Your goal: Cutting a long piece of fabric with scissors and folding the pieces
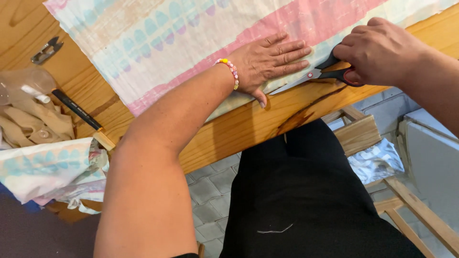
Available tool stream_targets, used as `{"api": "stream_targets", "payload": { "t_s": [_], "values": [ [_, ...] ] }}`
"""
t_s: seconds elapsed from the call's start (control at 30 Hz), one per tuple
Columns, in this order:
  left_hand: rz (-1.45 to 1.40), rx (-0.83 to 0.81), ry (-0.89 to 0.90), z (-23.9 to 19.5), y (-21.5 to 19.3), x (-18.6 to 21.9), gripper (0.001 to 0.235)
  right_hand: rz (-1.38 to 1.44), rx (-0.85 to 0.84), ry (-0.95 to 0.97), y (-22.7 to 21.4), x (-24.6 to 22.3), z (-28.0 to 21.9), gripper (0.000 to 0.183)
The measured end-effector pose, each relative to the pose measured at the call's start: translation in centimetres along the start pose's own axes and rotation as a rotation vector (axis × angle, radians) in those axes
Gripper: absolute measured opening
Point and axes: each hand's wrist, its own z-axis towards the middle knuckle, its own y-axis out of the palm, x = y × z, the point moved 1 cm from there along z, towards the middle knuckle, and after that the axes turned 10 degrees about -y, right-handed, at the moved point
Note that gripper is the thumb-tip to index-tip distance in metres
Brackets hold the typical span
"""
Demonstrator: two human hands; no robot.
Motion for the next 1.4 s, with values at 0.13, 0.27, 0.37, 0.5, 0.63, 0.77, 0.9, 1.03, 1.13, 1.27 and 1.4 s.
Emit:
{"api": "stream_targets", "payload": {
  "t_s": [0.13,0.27,0.37,0.5,0.63,0.77,0.9,1.03,1.13,1.27,1.4],
  "values": [
    [-0.031,-0.02,-0.007,0.1,0.4,0.1,0.13,-0.029,-0.13,-0.016,-0.5,-0.2,0.5,0.047],
    [-0.058,0.064,0.036,0.2,0.8,-0.4,0.13,-0.006,0.071,-0.038,0.5,0.2,0.4,0.029],
    [-0.057,0.059,0.034,0.1,0.9,-0.2,0.133,-0.012,0.0,0.003,0.3,-0.3,0.5,0.032],
    [-0.026,0.02,0.015,0.0,0.3,-0.2,0.138,-0.024,-0.095,0.069,0.4,-1.0,0.1,0.045],
    [0.023,-0.069,-0.001,-2.1,-2.1,1.4,0.139,-0.015,-0.084,0.109,-0.4,-1.9,0.1,0.047],
    [-0.011,-0.053,0.051,-4.5,-0.5,1.4,0.137,-0.099,-0.172,0.142,-0.8,-2.9,-0.1,0.041],
    [-0.029,-0.003,0.093,-5.1,1.2,0.5,0.136,-0.052,-0.161,0.14,0.4,-2.9,0.3,0.05],
    [-0.023,0.019,0.105,-5.2,1.4,0.2,0.136,-0.03,-0.193,0.129,0.8,-2.7,0.7,0.048],
    [-0.042,0.067,0.134,-5.1,1.8,0.4,0.136,-0.032,-0.225,0.091,1.3,-2.9,0.6,0.049],
    [-0.045,0.046,0.131,-5.0,1.4,0.3,0.136,0.067,-0.183,0.099,0.0,-2.7,1.2,0.05],
    [-0.052,-0.015,0.11,-5.0,1.3,0.5,0.136,0.079,-0.232,0.078,0.4,-2.4,1.5,0.04]
  ]
}}
